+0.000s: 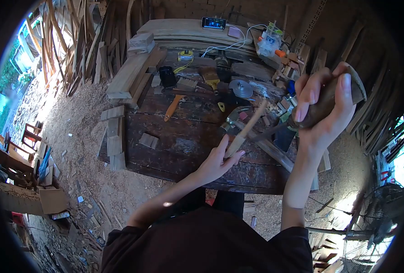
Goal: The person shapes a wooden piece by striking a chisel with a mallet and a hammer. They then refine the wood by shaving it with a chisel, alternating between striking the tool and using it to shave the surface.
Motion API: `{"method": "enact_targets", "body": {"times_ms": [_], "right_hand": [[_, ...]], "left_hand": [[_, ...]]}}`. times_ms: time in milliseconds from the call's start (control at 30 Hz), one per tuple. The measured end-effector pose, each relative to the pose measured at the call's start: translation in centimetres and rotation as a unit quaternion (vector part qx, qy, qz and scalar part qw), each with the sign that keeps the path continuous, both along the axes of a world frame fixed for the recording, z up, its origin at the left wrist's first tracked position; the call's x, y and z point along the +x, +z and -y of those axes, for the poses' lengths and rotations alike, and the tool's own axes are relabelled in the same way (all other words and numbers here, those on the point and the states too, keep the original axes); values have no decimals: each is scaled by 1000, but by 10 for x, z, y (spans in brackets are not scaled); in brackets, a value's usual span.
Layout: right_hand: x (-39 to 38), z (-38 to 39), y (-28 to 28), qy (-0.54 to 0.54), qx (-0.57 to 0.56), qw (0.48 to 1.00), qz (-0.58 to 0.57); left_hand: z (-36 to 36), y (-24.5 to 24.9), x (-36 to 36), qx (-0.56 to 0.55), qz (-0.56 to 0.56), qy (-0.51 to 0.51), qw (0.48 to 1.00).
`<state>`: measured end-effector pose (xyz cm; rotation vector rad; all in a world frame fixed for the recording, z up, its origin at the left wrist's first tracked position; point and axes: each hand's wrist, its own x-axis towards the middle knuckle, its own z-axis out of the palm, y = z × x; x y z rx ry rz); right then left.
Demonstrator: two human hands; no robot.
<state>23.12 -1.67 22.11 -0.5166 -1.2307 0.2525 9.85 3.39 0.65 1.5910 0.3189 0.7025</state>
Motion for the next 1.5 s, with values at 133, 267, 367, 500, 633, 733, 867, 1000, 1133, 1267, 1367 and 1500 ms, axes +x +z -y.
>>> {"method": "enact_targets", "body": {"times_ms": [133, 267, 367, 500, 633, 733, 867, 1000, 1133, 1267, 1367, 1500], "right_hand": [[-7, -6, 9, -57, 8, 998, -13], [-16, -12, 12, -67, -17, 997, -27], [-16, -20, 8, -70, 0, 997, -42], [-27, -16, 17, -134, -50, 990, -19], [-42, -14, 23, -140, 9, 990, 25], [-26, -23, 11, -136, 37, 988, 65], [-49, -7, 35, -98, -40, 993, 45], [-58, -4, 36, -203, -87, 972, 86], [-48, -7, 33, -152, -47, 986, 57], [-36, -19, 13, -205, -10, 979, -1], [-19, -16, 20, -98, 40, 993, 59], [-38, -10, 17, -114, -10, 992, 45]], "left_hand": [[2, -7, 7, 32, 45, 45, 997], [9, 3, 6, 45, -19, 86, 995], [10, -6, 13, 8, 21, 137, 990], [14, -13, 12, 29, 14, 157, 987], [16, 1, 15, 50, 15, 193, 980], [19, -7, 19, 50, -6, 204, 978], [15, -1, 19, 114, 19, 227, 967], [12, -14, 25, 109, 18, 226, 968], [8, -9, 26, 146, 36, 241, 959], [9, -16, 34, 140, 43, 243, 959], [8, -12, 32, 142, 26, 244, 959], [6, -11, 35, 145, 55, 252, 955]]}}
